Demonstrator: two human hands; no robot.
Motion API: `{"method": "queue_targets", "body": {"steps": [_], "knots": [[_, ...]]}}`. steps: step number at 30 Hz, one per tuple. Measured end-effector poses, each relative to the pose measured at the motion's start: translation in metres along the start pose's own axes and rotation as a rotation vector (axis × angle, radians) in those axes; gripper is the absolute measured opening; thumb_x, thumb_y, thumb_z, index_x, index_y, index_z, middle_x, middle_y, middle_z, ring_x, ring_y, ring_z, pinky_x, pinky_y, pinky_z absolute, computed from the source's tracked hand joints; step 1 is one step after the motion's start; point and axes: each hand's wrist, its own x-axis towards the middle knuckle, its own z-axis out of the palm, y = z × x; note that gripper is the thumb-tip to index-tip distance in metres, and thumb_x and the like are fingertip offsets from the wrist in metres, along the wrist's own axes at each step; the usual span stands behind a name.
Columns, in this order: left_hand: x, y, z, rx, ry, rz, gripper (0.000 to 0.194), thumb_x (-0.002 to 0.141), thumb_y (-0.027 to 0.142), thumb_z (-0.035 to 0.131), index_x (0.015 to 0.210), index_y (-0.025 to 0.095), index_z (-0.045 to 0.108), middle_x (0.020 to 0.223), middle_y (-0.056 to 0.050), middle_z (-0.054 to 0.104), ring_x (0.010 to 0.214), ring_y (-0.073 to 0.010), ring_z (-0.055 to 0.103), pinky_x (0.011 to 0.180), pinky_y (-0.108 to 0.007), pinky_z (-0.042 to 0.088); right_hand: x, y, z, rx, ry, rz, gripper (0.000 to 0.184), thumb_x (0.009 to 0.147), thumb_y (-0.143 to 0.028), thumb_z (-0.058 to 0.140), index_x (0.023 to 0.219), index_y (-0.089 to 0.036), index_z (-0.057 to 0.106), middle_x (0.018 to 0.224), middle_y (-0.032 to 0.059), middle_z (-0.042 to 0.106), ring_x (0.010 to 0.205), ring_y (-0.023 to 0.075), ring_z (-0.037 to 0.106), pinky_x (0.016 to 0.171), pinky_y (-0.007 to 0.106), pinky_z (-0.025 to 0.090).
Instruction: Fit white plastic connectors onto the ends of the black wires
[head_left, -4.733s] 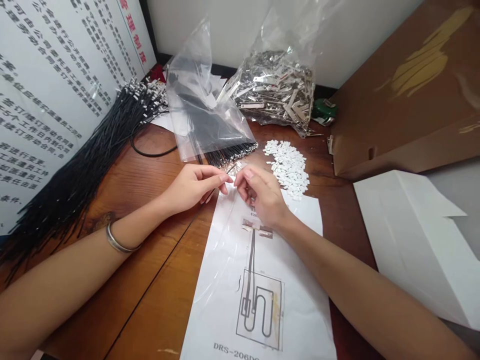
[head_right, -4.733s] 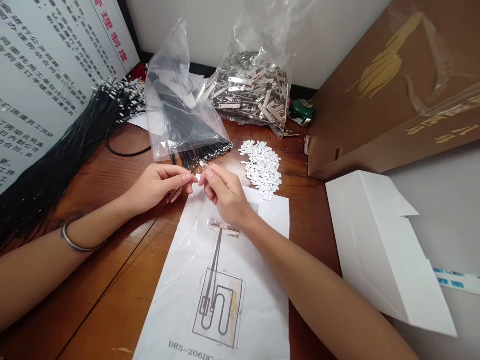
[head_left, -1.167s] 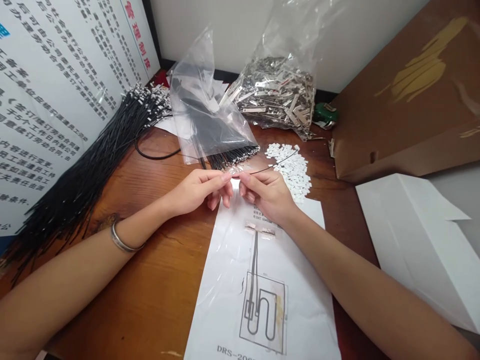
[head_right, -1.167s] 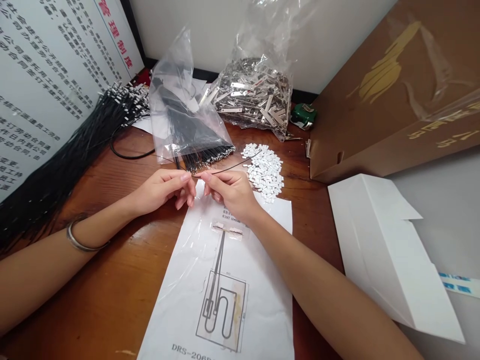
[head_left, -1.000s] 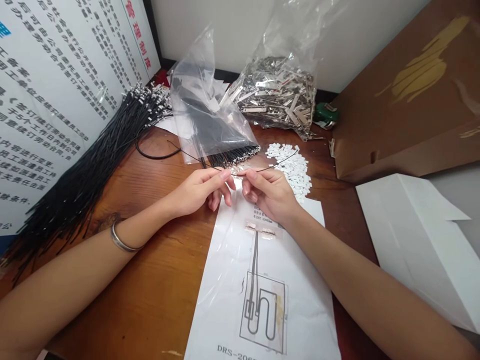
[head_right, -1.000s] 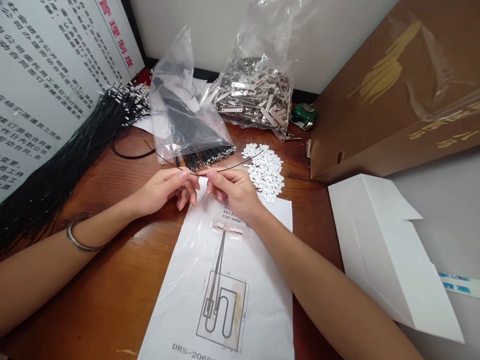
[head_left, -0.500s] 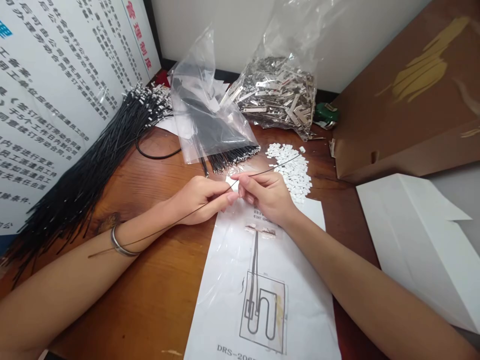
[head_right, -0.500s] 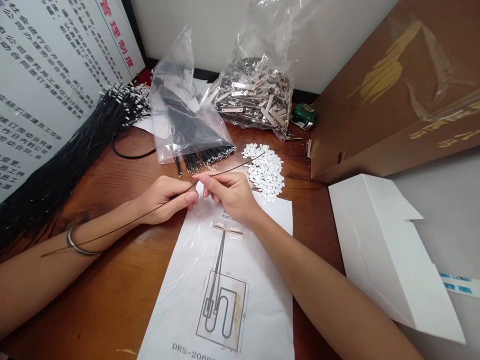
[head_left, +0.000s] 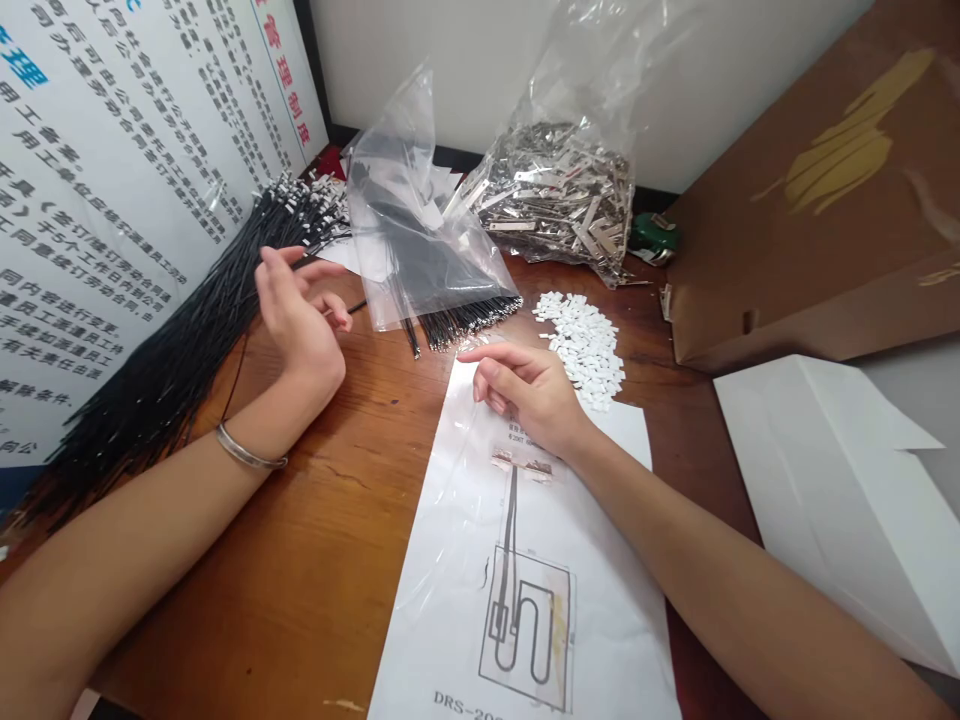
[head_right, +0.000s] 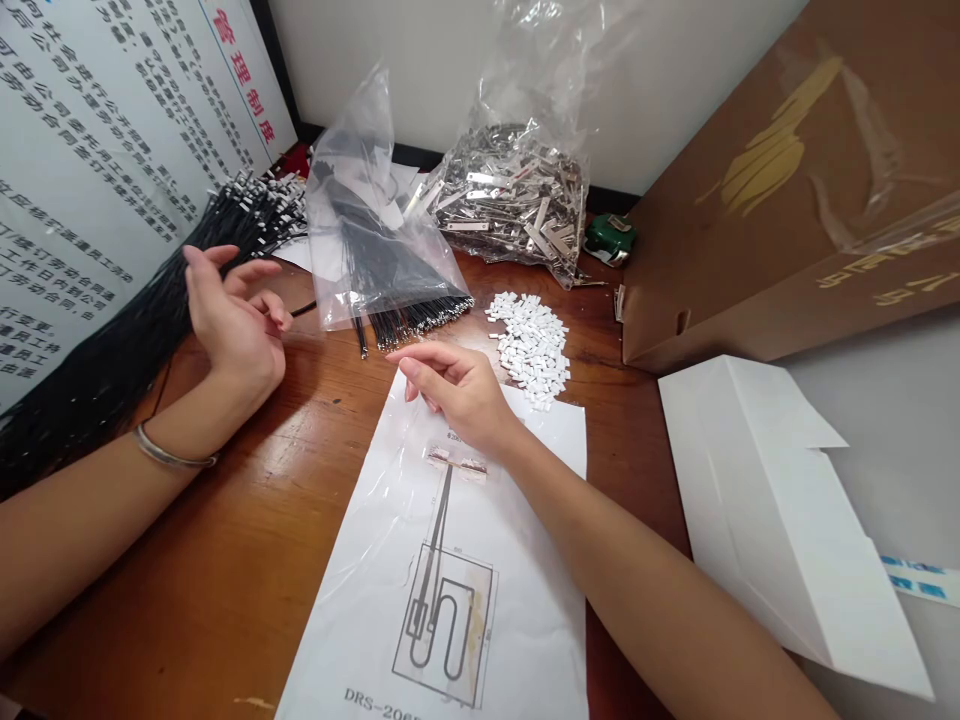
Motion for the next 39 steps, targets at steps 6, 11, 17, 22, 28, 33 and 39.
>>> {"method": "queue_targets", "body": {"steps": [6, 11, 17, 22, 28, 33, 39], "knots": [[0.018, -0.002, -0.007, -0.005, 0.017, -0.139, 0.048, 0.101, 0.061, 0.024, 0.087, 0.023, 0.05, 0.081, 0.001, 0.069, 0.04, -0.0066, 0.043, 0.043, -0.027, 0.029, 0.0, -0.003, 0.002, -0.06, 0.011, 0.014, 0.02, 0.084, -0.04, 0.07, 0.088, -0.022, 0.076, 0.058, -0.0036, 0.063, 0.044, 0.0053, 0.043, 0.042, 0.026, 0.029], [0.002, -0.006, -0.004, 0.148, -0.142, 0.003, 0.039, 0.1, 0.042, 0.042, 0.069, 0.021, 0.053, 0.058, 0.001, 0.06, 0.043, -0.0088, 0.043, 0.045, -0.028, 0.027, -0.001, -0.004, 0.004, -0.136, 0.012, 0.003, 0.019, 0.085, -0.039, 0.069, 0.086, -0.02, 0.074, 0.058, -0.0031, 0.063, 0.046, 0.0059, 0.044, 0.042, 0.026, 0.028], [0.031, 0.004, -0.018, 0.245, 0.025, 0.104, 0.039, 0.096, 0.023, 0.042, 0.059, 0.018, 0.053, 0.044, 0.002, 0.052, 0.038, -0.0077, 0.039, 0.041, -0.025, 0.022, -0.001, -0.003, 0.004, -0.183, -0.011, -0.014, 0.017, 0.087, -0.035, 0.066, 0.083, -0.02, 0.073, 0.06, -0.0033, 0.062, 0.047, 0.0057, 0.043, 0.045, 0.027, 0.03], [0.08, 0.015, -0.041, 0.246, 0.117, 0.115, 0.04, 0.094, 0.016, 0.035, 0.056, 0.018, 0.046, 0.042, 0.003, 0.048, 0.035, -0.0077, 0.033, 0.041, -0.027, 0.019, -0.001, -0.002, 0.004, -0.2, -0.016, -0.001, 0.02, 0.087, -0.037, 0.065, 0.082, -0.02, 0.071, 0.059, -0.0028, 0.062, 0.048, 0.0063, 0.043, 0.046, 0.027, 0.03], [0.062, 0.012, -0.023, 0.318, 0.04, 0.161, 0.053, 0.105, 0.031, 0.025, 0.058, 0.02, 0.046, 0.042, 0.004, 0.046, 0.038, -0.0083, 0.03, 0.042, -0.027, 0.015, -0.002, -0.005, 0.007, -0.21, -0.003, 0.013, 0.021, 0.085, -0.04, 0.064, 0.081, -0.02, 0.071, 0.058, -0.0027, 0.06, 0.049, 0.0069, 0.043, 0.047, 0.028, 0.03], [-0.013, 0.005, 0.0, 0.588, -0.571, 0.085, 0.043, 0.091, 0.034, 0.054, 0.052, 0.019, 0.046, 0.044, 0.003, 0.039, 0.045, -0.0091, 0.035, 0.049, -0.027, 0.025, -0.002, -0.005, 0.009, -0.172, 0.082, -0.015, 0.021, 0.084, -0.04, 0.065, 0.081, -0.02, 0.07, 0.056, -0.0032, 0.057, 0.048, 0.0073, 0.043, 0.046, 0.027, 0.03], [-0.049, 0.009, -0.001, 1.347, -0.775, 0.314, 0.029, 0.087, 0.042, 0.057, 0.067, 0.021, 0.059, 0.061, -0.002, 0.063, 0.062, -0.0211, 0.059, 0.059, -0.031, 0.032, -0.002, -0.004, 0.012, -0.236, 0.237, -0.077, 0.019, 0.084, -0.035, 0.064, 0.077, -0.018, 0.068, 0.054, -0.0036, 0.055, 0.048, 0.0087, 0.045, 0.049, 0.028, 0.034]]}}
